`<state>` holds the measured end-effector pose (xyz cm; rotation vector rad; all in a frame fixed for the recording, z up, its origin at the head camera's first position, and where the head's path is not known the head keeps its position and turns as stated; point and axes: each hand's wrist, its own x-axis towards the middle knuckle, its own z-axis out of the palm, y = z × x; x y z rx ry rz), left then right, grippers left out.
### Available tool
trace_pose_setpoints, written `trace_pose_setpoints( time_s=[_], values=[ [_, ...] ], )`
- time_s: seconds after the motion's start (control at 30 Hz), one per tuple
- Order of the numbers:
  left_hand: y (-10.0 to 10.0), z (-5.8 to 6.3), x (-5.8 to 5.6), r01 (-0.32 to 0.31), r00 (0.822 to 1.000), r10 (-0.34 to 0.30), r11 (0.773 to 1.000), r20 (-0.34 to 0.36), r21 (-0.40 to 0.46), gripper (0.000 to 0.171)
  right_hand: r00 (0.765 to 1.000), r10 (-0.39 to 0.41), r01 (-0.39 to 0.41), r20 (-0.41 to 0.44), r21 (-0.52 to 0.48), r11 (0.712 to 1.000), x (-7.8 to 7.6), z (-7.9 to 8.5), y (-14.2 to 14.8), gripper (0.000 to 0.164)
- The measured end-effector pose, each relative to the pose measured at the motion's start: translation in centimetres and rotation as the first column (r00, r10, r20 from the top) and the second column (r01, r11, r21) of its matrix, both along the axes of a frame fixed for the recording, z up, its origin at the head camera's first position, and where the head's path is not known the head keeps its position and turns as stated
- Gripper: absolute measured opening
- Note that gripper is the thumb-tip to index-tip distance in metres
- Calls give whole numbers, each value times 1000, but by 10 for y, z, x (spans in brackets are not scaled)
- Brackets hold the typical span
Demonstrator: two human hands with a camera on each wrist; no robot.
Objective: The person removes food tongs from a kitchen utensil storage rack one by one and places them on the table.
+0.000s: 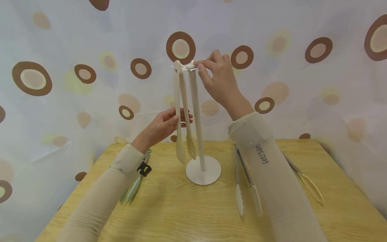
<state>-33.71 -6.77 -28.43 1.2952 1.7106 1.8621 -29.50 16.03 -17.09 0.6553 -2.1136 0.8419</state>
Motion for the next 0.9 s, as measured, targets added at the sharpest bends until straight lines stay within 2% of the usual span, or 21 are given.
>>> trace_pose_setpoints(
  time_s=[0.33, 0.5, 0.77, 0.9],
  values=[
    [-1, 3, 2, 5, 999, -5, 1000, 31, -2, 65, 999, 1, -1, -47, -1, 1000, -2, -2, 4, 32],
    [0, 1, 2, -5, 998, 6, 1000, 56, -9, 67, 999, -7, 7, -32, -7, 1000, 1, -3, 6, 32],
    [-7, 3, 0, -23, 999, 24, 999, 39, -24, 68, 1000, 4, -4, -6, -16, 1000, -1, -3, 2, 34],
    [-13, 6, 0, -9, 1000, 9, 1000, 27, -25, 71, 1000, 15, -15, -10, -18, 1000, -1, -2, -1, 34]
  ],
)
